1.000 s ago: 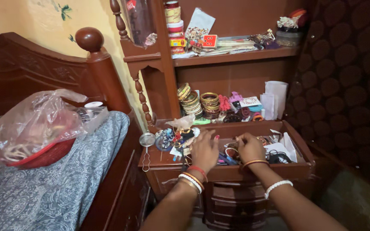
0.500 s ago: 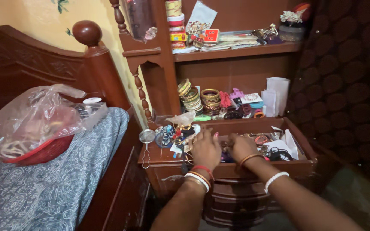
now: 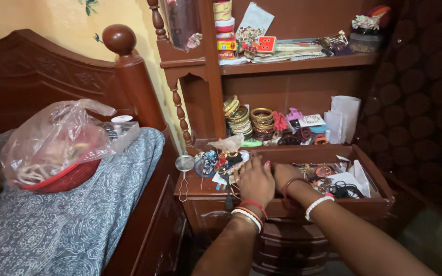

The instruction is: The person opens a wooden drawer and rummages through its contents, picking up and placing down various small items such as a strainer, hair ties, and a pen. The person continues to sift through the drawer without organizing or removing items.

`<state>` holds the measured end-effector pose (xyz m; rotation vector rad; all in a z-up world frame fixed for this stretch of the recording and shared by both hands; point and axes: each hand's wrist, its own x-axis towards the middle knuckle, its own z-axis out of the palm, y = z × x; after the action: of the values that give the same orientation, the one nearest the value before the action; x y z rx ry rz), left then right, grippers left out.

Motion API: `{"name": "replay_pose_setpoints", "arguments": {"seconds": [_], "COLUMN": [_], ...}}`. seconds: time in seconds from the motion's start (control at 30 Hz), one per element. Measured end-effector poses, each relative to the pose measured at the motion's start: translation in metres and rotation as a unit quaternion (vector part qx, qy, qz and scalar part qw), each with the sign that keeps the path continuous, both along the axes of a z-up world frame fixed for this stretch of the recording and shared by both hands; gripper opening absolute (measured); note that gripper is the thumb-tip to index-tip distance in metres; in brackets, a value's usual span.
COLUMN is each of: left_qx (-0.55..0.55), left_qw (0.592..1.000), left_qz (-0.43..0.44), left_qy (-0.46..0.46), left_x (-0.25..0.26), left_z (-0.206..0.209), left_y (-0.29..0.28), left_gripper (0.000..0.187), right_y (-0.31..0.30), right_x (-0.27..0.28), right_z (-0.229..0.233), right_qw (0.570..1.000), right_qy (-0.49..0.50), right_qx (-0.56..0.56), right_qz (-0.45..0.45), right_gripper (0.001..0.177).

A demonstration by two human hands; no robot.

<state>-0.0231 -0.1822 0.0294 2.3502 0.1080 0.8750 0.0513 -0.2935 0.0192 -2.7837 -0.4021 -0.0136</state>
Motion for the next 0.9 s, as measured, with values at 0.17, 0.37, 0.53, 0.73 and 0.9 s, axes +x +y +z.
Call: {"name": "replay_pose_setpoints", "arguments": {"seconds": [0.17, 0.37, 0.53, 0.73, 0.9], "left_qx": [0.008, 0.026, 0.007, -0.012, -0.051], "left_qw": [0.999, 0.998, 1.000, 0.997, 0.990], "left_qz": [0.004, 0.015, -0.002, -0.069, -0.122], "left_qy": [0.041, 0.046, 0.019, 0.018, 0.044], "left_x": [0.002, -0.001, -0.009, -0.017, -0.019], "left_z": [-0.001, 0.002, 0.006, 0.014, 0.017], "left_y": [0.000, -0.001, -0.002, 0.001, 0.001], "left_gripper": [0.052, 0.052, 0.055, 0.048, 0.045], "right_y": [-0.004, -0.024, -0.054, -0.071, -0.069], "right_x": [0.016, 0.047, 0.060, 0.065, 0.055], "right_z": [-0.014, -0.018, -0.019, -0.023, -0.016], "right_qw": [0.999, 0.997, 0.932, 0.870, 0.805], "right_qy": [0.036, -0.021, 0.062, 0.072, 0.119], "right_qx": [0.032, 0.071, 0.350, 0.484, 0.579], "right_qz": [0.001, 0.008, -0.067, -0.063, -0.038], "right_gripper": [0.042, 0.035, 0.021, 0.016, 0.015]}}
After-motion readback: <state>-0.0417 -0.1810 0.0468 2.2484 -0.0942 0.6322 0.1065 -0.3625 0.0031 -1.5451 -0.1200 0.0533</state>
